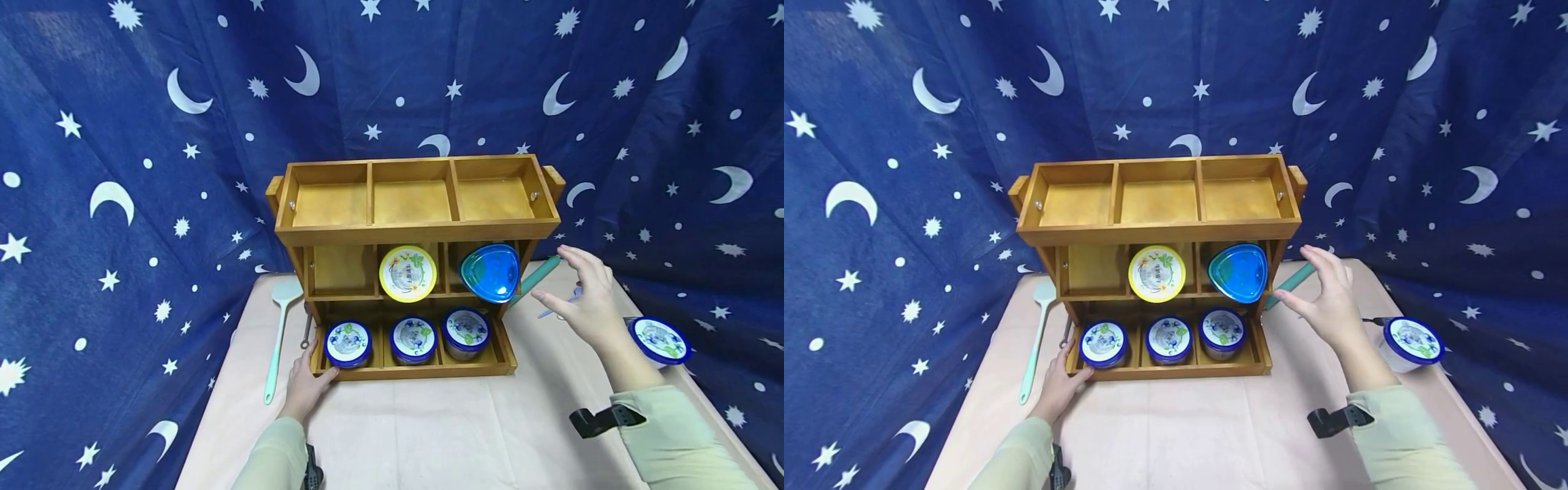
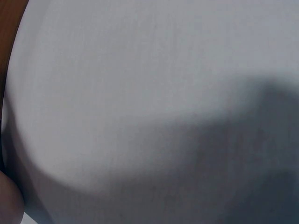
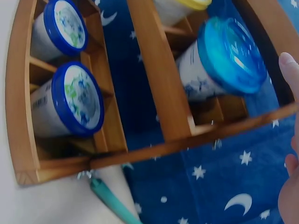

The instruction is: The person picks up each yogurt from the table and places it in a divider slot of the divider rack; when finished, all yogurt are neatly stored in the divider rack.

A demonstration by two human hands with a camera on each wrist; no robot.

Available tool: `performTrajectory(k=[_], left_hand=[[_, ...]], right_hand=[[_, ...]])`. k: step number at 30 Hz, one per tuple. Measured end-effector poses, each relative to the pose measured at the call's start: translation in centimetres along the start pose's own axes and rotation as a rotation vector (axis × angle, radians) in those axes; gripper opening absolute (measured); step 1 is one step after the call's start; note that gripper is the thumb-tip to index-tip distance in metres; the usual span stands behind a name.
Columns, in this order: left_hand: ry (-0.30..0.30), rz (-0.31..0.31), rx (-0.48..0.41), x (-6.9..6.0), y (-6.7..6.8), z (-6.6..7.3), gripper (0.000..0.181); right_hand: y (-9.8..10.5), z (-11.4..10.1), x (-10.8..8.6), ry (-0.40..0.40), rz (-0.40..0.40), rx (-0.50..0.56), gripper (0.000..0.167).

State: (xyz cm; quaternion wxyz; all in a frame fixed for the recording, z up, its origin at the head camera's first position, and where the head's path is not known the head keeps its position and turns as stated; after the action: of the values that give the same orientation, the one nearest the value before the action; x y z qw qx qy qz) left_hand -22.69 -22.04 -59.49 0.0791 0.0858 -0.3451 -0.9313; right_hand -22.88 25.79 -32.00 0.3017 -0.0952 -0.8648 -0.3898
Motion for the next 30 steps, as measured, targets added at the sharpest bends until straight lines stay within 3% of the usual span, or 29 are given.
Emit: performTrajectory(k=[9, 24, 30], left_hand=[[-0.002, -0.001, 0.0, 0.1, 0.0, 0.0, 0.088], [-0.005, 0.001, -0.021, 0.2, -0.1, -0.3, 0.089], [0.004, 0.006, -0.018, 0.3, -0.2, -0.4, 0.089]], right_hand=[[1.3, 4.4, -0.9, -0.247, -0.022, -0.082, 0.078], [3.8, 10.8, -3.1, -0.512, 0.02, -0.079, 0.079], [4.0, 13.1, -4.2, -0.605, -0.01, -0.087, 0.084]])
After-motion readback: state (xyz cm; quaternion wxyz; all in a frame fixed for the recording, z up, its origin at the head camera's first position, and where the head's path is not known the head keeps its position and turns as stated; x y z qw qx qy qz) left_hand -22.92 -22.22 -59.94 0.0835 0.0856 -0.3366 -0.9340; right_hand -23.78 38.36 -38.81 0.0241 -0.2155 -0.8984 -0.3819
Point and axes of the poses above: each hand's wrist, its own x-axis towards the middle knuckle, its own y-axis out of the back of the hand, z = x × y, the point moved 6 cm from there along x, towards the middle knuckle, and after that the axes turned 2 degrees about x, right-handed, at the moved point
